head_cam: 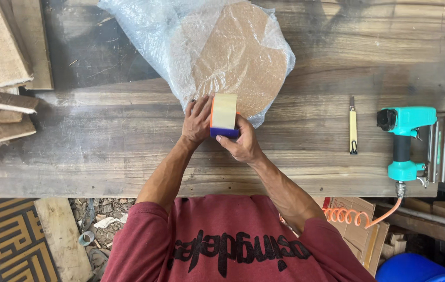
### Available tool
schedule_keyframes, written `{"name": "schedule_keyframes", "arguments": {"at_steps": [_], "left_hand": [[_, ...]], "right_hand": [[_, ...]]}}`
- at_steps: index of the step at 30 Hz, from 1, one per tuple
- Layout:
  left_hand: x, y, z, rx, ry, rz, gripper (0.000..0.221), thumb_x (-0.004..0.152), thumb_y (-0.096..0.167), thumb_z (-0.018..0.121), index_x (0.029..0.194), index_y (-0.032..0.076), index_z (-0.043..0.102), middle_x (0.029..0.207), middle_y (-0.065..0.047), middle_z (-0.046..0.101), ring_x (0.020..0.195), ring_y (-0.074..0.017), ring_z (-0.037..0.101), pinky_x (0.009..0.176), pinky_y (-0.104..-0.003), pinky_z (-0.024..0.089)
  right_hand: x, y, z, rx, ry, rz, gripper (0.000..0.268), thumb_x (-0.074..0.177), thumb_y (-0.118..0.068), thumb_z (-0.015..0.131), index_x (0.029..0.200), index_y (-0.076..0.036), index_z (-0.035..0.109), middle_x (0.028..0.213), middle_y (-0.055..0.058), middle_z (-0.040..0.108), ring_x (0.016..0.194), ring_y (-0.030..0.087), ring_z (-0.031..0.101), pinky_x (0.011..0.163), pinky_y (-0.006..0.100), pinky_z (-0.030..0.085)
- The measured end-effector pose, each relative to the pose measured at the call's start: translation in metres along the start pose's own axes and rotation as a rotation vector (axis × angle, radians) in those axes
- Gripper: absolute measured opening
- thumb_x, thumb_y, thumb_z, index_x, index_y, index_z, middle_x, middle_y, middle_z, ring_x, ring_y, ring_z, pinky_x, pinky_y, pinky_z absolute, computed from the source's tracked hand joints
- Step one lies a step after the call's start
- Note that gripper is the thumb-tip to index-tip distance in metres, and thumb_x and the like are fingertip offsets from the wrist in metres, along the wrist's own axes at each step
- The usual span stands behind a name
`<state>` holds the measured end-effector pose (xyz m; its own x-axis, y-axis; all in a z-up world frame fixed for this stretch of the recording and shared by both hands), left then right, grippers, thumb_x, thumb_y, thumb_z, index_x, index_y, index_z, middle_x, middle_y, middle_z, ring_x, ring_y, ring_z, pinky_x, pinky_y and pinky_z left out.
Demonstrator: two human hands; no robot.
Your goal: The person wraps a wooden object in bubble wrap and secures it with clear tape using a tape dispenser.
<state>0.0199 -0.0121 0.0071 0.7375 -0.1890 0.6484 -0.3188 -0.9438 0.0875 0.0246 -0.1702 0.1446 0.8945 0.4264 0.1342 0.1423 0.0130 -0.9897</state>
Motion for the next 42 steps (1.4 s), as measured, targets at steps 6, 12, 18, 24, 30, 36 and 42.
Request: {"name": "schedule_keyframes", "arguments": {"at_steps": [6, 12, 18, 24, 30, 36, 42], "left_hand": [[0.007, 0.001, -0.008, -0.043, 0.052, -0.007, 0.034, 0.104, 0.022, 0.042, 0.121, 0.014, 0.07, 0.149, -0.007, 0.058, 0.129, -0.0279, 0.059, 0.102, -0.046, 0.04], [-0.001, -0.001, 0.003, -0.085, 0.032, -0.052, 0.04, 0.11, 0.035, 0.034, 0.128, 0.019, 0.066, 0.151, -0.005, 0.057, 0.13, -0.0286, 0.059, 0.104, -0.046, 0.039], [-0.007, -0.002, 0.014, -0.089, 0.03, -0.036, 0.044, 0.108, 0.046, 0.041, 0.137, 0.02, 0.061, 0.153, -0.007, 0.055, 0.131, -0.0308, 0.057, 0.104, -0.048, 0.041], [-0.008, -0.002, 0.009, -0.12, 0.024, -0.033, 0.054, 0.107, 0.056, 0.036, 0.135, 0.018, 0.063, 0.153, -0.008, 0.055, 0.131, -0.0313, 0.057, 0.103, -0.047, 0.041], [0.013, -0.003, -0.018, -0.133, -0.024, 0.008, 0.062, 0.104, 0.065, 0.05, 0.14, 0.017, 0.064, 0.149, -0.007, 0.058, 0.13, -0.0295, 0.062, 0.107, -0.05, 0.044], [0.023, 0.005, -0.017, -0.251, 0.039, -0.164, 0.038, 0.097, 0.042, 0.078, 0.116, 0.009, 0.071, 0.135, -0.004, 0.067, 0.116, -0.0264, 0.065, 0.103, -0.046, 0.043], [0.044, 0.015, -0.02, -0.142, -0.259, -0.232, 0.04, 0.097, 0.04, 0.066, 0.13, 0.019, 0.062, 0.122, -0.008, 0.064, 0.103, -0.0272, 0.059, 0.093, -0.049, 0.044]], "right_hand": [[-0.008, 0.014, -0.003, 0.052, -0.036, -0.029, 0.028, 0.076, -0.004, 0.078, 0.101, -0.002, 0.065, 0.086, 0.011, 0.066, 0.084, 0.018, 0.064, 0.073, 0.034, 0.053], [-0.017, -0.005, -0.001, 0.105, -0.036, -0.074, 0.032, 0.077, -0.004, 0.078, 0.105, 0.001, 0.065, 0.091, 0.014, 0.069, 0.083, 0.024, 0.069, 0.077, 0.04, 0.059], [0.007, -0.042, -0.004, 0.178, 0.018, -0.101, 0.039, 0.075, -0.003, 0.081, 0.109, 0.0, 0.063, 0.095, 0.013, 0.072, 0.092, 0.018, 0.069, 0.081, 0.036, 0.059], [0.091, -0.078, -0.02, 0.104, 0.066, -0.265, 0.046, 0.086, -0.013, 0.082, 0.12, 0.001, 0.055, 0.105, 0.015, 0.067, 0.1, 0.019, 0.066, 0.086, 0.037, 0.058], [0.17, -0.037, -0.028, 0.121, 0.167, -0.056, 0.049, 0.086, -0.034, 0.082, 0.118, -0.006, 0.059, 0.098, 0.007, 0.067, 0.087, 0.02, 0.067, 0.073, 0.036, 0.062], [0.187, 0.014, -0.029, 0.06, 0.28, -0.108, 0.047, 0.079, -0.03, 0.09, 0.109, -0.008, 0.062, 0.091, 0.006, 0.071, 0.078, 0.016, 0.067, 0.067, 0.03, 0.058], [0.186, 0.045, -0.031, -0.007, 0.284, -0.112, 0.062, 0.077, -0.041, 0.09, 0.115, -0.005, 0.057, 0.095, 0.01, 0.069, 0.079, 0.022, 0.072, 0.063, 0.034, 0.066]]}}
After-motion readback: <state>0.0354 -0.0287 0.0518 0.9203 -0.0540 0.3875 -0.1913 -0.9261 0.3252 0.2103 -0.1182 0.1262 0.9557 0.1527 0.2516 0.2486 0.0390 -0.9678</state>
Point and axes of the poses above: each hand's wrist, its own x-axis towards the middle knuckle, its own z-axis out of the palm, y = z × x, the point moved 2 cm from there along x, towards the middle knuckle
